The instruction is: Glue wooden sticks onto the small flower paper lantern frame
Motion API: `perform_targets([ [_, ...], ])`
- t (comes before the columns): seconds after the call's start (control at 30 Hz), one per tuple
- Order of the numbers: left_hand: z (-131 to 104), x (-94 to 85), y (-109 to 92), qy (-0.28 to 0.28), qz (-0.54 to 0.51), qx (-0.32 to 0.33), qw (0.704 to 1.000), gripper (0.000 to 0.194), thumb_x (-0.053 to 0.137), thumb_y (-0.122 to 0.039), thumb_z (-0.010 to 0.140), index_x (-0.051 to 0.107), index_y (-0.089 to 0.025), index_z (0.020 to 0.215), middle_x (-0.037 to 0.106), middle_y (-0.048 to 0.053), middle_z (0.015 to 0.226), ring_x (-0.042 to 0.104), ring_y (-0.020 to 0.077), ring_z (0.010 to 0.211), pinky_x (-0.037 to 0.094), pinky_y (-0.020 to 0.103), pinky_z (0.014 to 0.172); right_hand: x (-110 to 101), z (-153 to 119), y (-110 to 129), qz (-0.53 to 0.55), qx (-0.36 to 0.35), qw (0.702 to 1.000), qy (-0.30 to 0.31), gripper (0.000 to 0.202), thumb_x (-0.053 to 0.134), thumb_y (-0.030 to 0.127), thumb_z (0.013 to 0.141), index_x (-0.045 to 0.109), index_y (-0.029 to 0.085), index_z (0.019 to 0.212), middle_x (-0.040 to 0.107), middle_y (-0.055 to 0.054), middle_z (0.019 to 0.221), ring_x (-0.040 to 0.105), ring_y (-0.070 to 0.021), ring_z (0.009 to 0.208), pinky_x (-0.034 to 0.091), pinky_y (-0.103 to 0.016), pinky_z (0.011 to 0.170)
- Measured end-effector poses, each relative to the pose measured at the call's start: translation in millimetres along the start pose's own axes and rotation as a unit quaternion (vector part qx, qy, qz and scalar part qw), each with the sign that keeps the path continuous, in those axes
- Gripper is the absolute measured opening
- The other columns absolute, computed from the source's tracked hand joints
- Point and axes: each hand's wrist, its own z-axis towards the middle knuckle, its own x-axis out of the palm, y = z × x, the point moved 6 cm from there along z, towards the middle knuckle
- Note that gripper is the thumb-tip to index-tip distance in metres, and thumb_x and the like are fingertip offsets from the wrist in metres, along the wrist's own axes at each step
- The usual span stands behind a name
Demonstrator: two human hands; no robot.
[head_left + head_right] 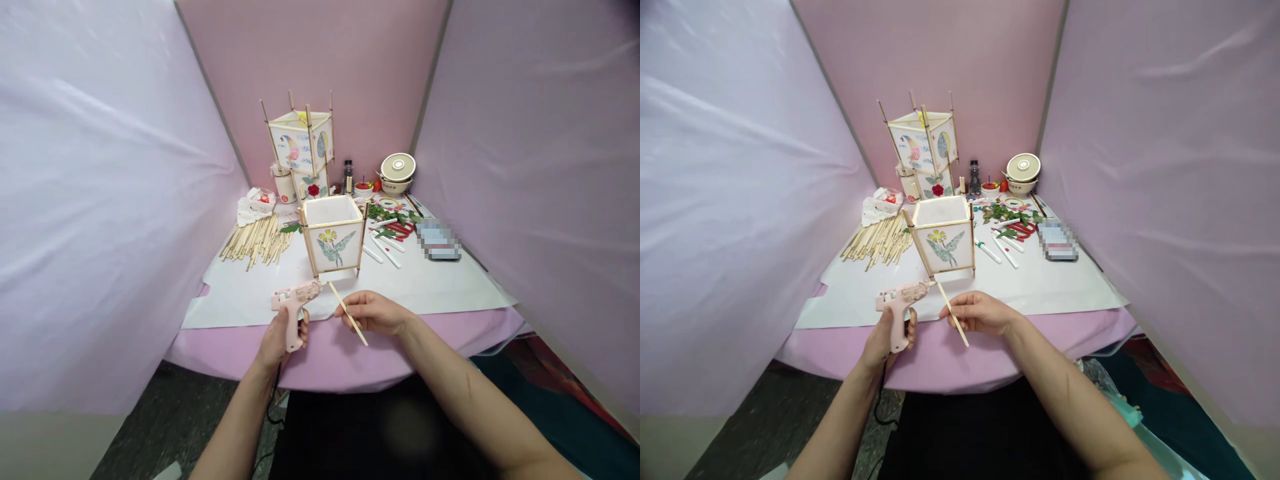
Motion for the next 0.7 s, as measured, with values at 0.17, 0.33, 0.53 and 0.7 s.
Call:
perform_targets([
  [0.17,-0.6,0.0,0.1,-0.010,0.000,-0.003,1.000,0.061,0.057,-0.069,0.073,0.061,-0.010,0.086,0.055,0.002,0.065,0.050,0.0099,0.049,0.044,0.021,0.041,-0.2,0.0,0.0,-0.004,0.000,1.000,-0.001,0.031,0.074,0.033,0.075,0.070,0.010,0.096,0.062,-0.002,0.070,0.054,-0.0064,0.060,0.041,-0.018,0.058],
  [0.33,-0.6,0.2,-0.6,-0.016,-0.003,0.001,1.000,0.060,0.057,-0.068,0.074,0.061,-0.010,0.087,0.055,0.003,0.064,0.049,0.0101,0.049,0.043,0.021,0.041,0.8,-0.1,0.5,-0.001,-0.002,1.000,0.000,0.031,0.074,0.032,0.076,0.070,0.009,0.096,0.062,-0.002,0.070,0.054,-0.0064,0.060,0.041,-0.018,0.058],
  [0.53,-0.4,-0.5,0.2,-0.014,-0.003,-0.001,1.000,0.060,0.057,-0.068,0.074,0.062,-0.010,0.087,0.056,0.003,0.066,0.049,0.0100,0.049,0.043,0.021,0.042,1.2,0.0,-0.4,0.000,-0.006,1.000,0.017,0.029,0.074,0.031,0.077,0.070,0.010,0.096,0.062,-0.002,0.069,0.054,-0.0063,0.059,0.041,-0.017,0.058],
  [0.7,0.8,0.0,0.4,0.009,-0.003,-0.004,1.000,0.058,0.054,-0.067,0.077,0.061,-0.010,0.089,0.054,0.003,0.066,0.050,0.0101,0.050,0.044,0.020,0.042,3.6,-1.7,-2.0,-0.005,-0.006,0.999,0.054,0.029,0.072,0.031,0.078,0.070,0.009,0.097,0.061,-0.002,0.067,0.054,-0.0073,0.059,0.041,-0.019,0.059],
])
